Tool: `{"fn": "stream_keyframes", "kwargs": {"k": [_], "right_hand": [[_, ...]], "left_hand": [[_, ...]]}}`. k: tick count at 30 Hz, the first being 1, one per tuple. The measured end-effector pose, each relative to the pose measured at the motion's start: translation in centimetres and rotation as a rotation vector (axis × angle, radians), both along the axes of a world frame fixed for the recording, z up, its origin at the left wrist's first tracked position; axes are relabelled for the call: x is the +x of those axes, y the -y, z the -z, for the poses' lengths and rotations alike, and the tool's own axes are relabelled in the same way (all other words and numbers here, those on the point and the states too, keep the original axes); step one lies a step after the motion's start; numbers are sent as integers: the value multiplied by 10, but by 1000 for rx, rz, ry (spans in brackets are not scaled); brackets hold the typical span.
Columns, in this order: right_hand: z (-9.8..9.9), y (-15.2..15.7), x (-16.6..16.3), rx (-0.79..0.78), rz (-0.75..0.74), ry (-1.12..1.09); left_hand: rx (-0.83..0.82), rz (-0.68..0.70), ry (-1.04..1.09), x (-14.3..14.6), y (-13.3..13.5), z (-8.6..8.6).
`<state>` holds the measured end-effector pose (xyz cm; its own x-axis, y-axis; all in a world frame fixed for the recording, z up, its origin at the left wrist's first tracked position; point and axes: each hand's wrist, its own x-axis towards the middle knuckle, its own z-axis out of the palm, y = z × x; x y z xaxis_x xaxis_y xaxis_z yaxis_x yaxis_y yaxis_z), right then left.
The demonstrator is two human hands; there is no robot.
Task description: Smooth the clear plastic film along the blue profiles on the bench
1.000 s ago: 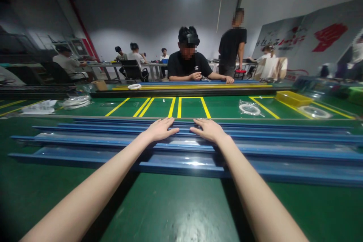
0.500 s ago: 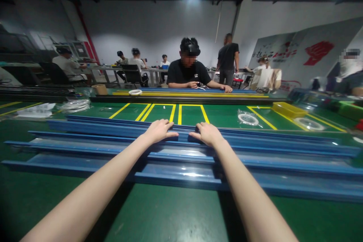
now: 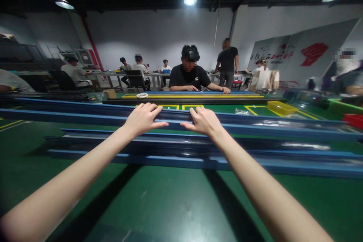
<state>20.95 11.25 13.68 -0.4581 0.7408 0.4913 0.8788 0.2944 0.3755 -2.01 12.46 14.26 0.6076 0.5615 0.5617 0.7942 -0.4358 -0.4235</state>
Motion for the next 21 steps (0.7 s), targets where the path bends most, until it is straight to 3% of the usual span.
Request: {"fn": "stream_keyframes", "kwargs": {"k": [4, 10, 15, 21], "right_hand": [[3, 46, -11, 2, -61, -11], [40, 100, -24, -89, -64, -78], [72, 113, -28, -147, -45, -92], [90, 119, -36, -221, -41, -122]], "left_hand": [[-6, 13, 11, -14, 41, 11], [-75, 84, 36, -28, 84, 52], [-127, 94, 26, -32, 96, 81], [-155, 93, 7, -40, 104, 98]]}}
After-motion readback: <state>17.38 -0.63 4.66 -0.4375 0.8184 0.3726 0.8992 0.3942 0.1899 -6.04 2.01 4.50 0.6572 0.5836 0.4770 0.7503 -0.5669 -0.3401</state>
